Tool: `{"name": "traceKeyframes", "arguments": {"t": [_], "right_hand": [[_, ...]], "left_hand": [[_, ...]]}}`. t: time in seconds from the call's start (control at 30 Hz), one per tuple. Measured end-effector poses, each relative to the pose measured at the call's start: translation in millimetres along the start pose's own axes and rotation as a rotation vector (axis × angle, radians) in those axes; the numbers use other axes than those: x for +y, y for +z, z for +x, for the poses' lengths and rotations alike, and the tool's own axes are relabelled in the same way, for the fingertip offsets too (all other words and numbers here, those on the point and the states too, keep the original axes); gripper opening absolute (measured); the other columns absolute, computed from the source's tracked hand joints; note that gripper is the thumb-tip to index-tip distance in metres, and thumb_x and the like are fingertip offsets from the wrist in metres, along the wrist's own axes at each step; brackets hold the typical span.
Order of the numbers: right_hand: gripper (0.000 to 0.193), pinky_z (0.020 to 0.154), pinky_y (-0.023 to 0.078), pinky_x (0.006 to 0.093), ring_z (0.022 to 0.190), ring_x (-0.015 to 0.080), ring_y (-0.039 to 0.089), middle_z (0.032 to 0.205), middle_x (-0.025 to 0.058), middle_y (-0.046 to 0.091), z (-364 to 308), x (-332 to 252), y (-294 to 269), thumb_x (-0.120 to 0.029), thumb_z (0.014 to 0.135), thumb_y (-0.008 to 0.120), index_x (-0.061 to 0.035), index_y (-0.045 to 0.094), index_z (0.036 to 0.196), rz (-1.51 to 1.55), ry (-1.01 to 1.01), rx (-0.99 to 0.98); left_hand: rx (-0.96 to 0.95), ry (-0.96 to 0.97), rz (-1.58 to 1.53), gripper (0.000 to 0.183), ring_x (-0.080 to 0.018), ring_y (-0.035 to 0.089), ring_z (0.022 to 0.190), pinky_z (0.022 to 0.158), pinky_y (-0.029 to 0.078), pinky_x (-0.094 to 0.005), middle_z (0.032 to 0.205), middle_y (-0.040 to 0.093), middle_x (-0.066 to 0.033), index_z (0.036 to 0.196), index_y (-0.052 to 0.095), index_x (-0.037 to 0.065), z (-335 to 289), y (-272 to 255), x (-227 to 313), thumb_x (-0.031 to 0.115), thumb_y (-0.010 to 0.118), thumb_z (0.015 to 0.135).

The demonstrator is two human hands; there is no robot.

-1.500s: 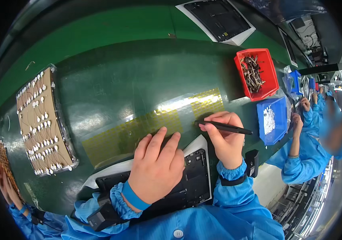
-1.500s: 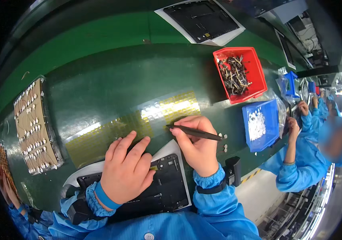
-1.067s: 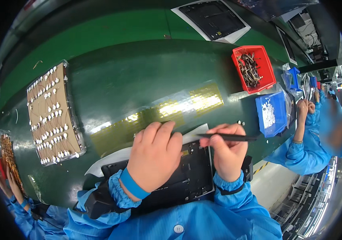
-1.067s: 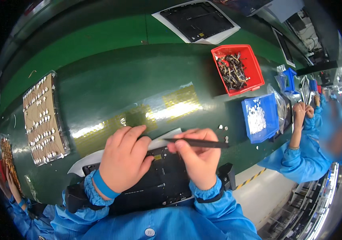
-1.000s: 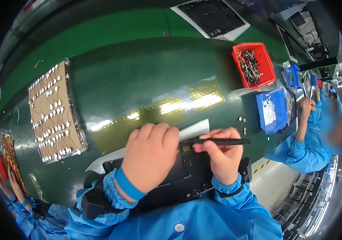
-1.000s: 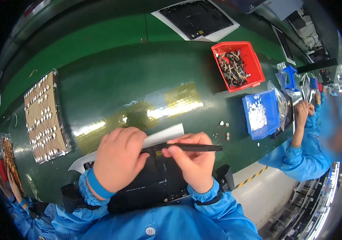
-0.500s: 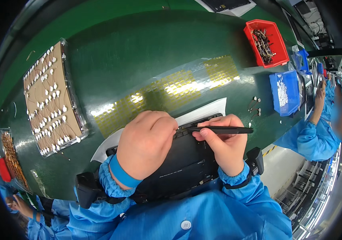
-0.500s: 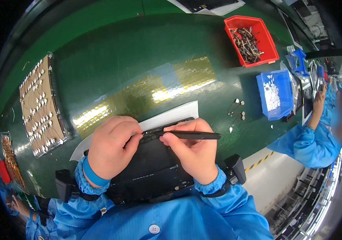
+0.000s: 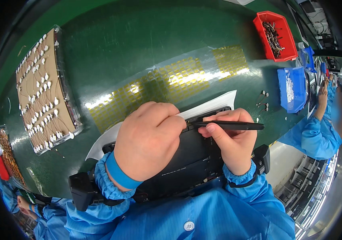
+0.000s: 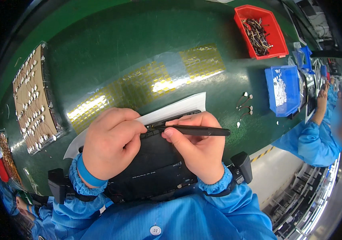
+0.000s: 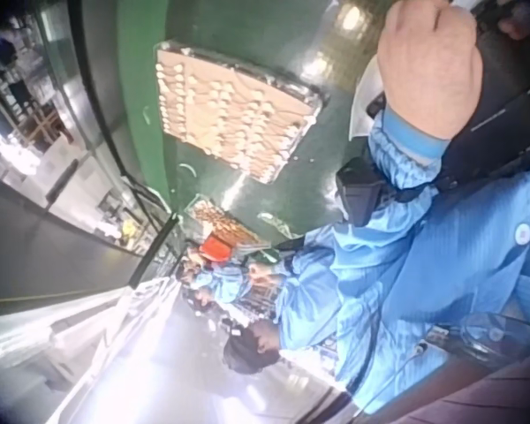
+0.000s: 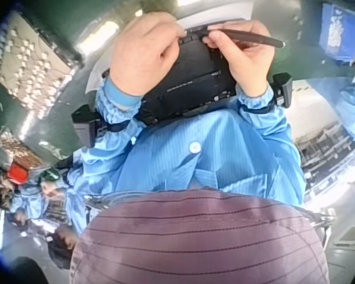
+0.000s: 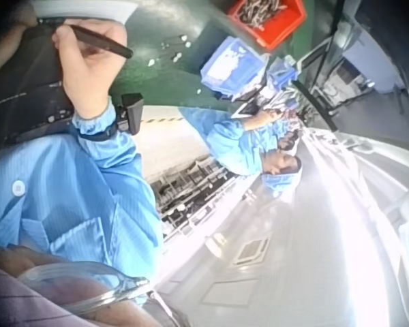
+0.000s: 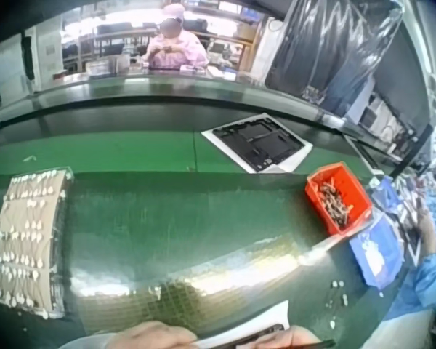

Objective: The person assembles internal electronic components and ribbon cables into a laptop case, using tweezers and a pick tool to position the circuitry within an assembly tray.

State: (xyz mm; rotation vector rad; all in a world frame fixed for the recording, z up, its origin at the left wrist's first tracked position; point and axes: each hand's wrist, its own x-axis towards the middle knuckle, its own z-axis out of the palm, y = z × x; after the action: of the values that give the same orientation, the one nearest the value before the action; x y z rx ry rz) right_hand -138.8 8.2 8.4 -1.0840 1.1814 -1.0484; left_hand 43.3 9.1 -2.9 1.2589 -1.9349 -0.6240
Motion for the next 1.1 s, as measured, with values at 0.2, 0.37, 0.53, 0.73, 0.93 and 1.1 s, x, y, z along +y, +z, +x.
{"name": "traceKeyframes", "arguments": {"t": [0.2,0.37,0.53,0.73,0.93,1.1], "right_hand": [[0.020,0.071,0.054,0.0268,0.080,0.0181,0.064,0.091,0.0170,0.061,-1.7,2.6,-1.2,0.009,0.077,0.062,0.0035,0.046,0.087,0.061,0.014,-0.005],[0.020,0.071,0.054,0.0265,0.079,0.0174,0.063,0.089,0.0160,0.061,-0.8,1.4,0.4,0.009,0.076,0.063,0.0034,0.046,0.086,0.031,0.026,0.015],[0.020,0.069,0.054,0.0256,0.078,0.0163,0.063,0.088,0.0152,0.061,-1.0,2.5,0.9,0.007,0.076,0.064,0.0030,0.047,0.085,-0.016,0.005,0.000],[0.020,0.065,0.049,0.0211,0.075,0.0112,0.060,0.089,0.0133,0.062,-2.4,1.2,3.9,0.006,0.074,0.067,0.0011,0.050,0.084,0.075,0.021,0.072],[0.019,0.064,0.047,0.0201,0.074,0.0090,0.058,0.088,0.0108,0.062,-4.5,8.6,1.3,0.004,0.075,0.067,0.0005,0.052,0.086,-0.107,-0.030,0.011],[0.018,0.070,0.053,0.0275,0.076,0.0181,0.063,0.091,0.0173,0.059,-5.1,9.7,-0.3,0.008,0.076,0.062,0.0029,0.048,0.086,-0.211,-0.073,-0.044]], "left_hand": [[-0.054,0.074,0.086,0.028,-0.0274,0.055,0.073,0.060,0.046,-0.0360,0.089,0.055,-0.0104,0.080,0.064,0.005,-2.4,1.1,2.5,-0.003,0.064,0.053],[-0.050,0.084,0.121,0.028,-0.0272,0.054,0.073,0.060,0.046,-0.0356,0.088,0.055,-0.0110,0.080,0.064,0.004,-2.4,3.7,2.1,-0.002,0.064,0.052],[-0.044,0.088,0.164,0.027,-0.0270,0.055,0.073,0.059,0.046,-0.0353,0.087,0.055,-0.0107,0.079,0.064,0.004,-2.6,2.9,5.2,-0.002,0.064,0.053],[-0.066,0.089,0.188,0.029,-0.0283,0.055,0.074,0.061,0.047,-0.0368,0.086,0.055,-0.0114,0.082,0.062,0.004,-2.0,-1.8,5.9,-0.002,0.065,0.054],[-0.116,-0.192,0.253,0.030,-0.0338,0.054,0.074,0.065,0.044,-0.0413,0.082,0.055,-0.0149,0.089,0.051,0.003,-5.3,-21.9,18.1,0.000,0.066,0.063],[-0.263,-0.194,0.335,0.020,-0.0332,0.054,0.075,0.066,0.043,-0.0409,0.079,0.054,-0.0145,0.083,0.054,0.002,-4.4,-29.7,13.4,0.003,0.064,0.066]]}}
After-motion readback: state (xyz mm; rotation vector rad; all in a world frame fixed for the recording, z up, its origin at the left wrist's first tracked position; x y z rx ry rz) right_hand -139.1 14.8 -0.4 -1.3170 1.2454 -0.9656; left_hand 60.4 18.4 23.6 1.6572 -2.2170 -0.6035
